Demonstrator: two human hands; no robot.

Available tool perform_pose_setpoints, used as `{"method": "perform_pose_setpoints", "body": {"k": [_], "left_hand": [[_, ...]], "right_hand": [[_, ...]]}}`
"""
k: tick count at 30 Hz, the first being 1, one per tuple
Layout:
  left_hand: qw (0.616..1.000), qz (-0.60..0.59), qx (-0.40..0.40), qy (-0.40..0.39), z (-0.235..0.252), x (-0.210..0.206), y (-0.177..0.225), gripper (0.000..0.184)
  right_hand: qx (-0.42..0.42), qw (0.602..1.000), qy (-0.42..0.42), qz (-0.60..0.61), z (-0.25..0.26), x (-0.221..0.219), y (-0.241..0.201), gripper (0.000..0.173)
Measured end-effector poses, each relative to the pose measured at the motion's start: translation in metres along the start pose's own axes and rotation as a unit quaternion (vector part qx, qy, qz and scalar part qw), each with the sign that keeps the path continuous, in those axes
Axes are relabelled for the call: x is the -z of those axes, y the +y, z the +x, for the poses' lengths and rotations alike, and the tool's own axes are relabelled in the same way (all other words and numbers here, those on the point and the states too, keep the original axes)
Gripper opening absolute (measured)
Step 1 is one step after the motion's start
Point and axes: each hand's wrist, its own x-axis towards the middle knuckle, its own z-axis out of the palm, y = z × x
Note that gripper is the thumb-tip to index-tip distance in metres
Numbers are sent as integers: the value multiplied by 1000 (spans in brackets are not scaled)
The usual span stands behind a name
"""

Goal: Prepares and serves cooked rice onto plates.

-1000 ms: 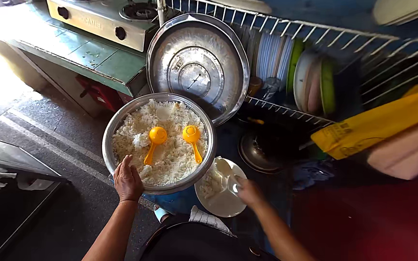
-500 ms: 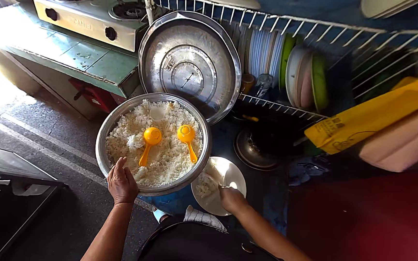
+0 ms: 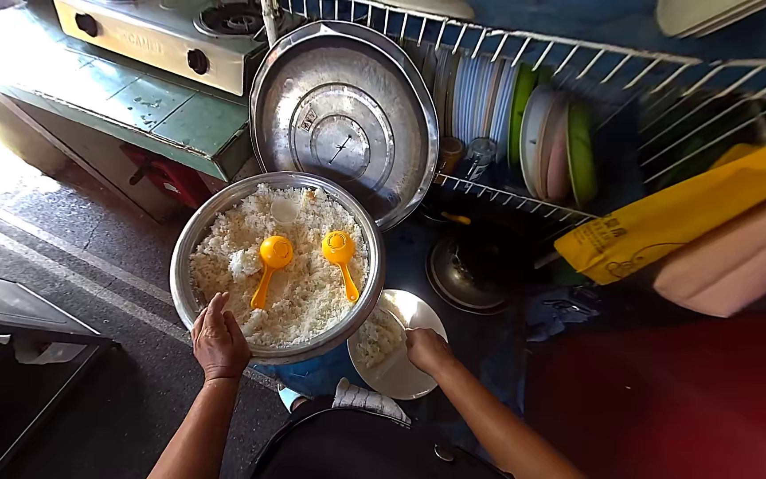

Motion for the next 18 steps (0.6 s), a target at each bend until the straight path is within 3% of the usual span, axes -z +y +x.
{"method": "perform_pose_setpoints", "body": {"k": [3, 5, 9, 12, 16, 18], "left_hand": [[1000, -4, -3, 9, 1, -1, 0, 42], [1000, -3, -3, 8, 0, 0, 0, 42], [1000, 2, -2, 2, 1, -1, 0, 42], [1000, -3, 0, -2, 1, 0, 0, 41], [1000, -7, -2, 8, 1, 0, 0, 41], [1000, -8, -3, 14, 1, -1, -1, 41]], "right_hand": [[35, 999, 28, 26, -18, 22, 8, 33], [15, 998, 45, 36, -22, 27, 10, 35], [-32, 999, 18, 35, 8, 10, 11, 32], [-36, 998, 7, 49, 11, 21, 15, 33], [5, 980, -6, 198, -23, 66, 33, 34], [94, 951, 19, 293, -49, 89, 31, 28]]}}
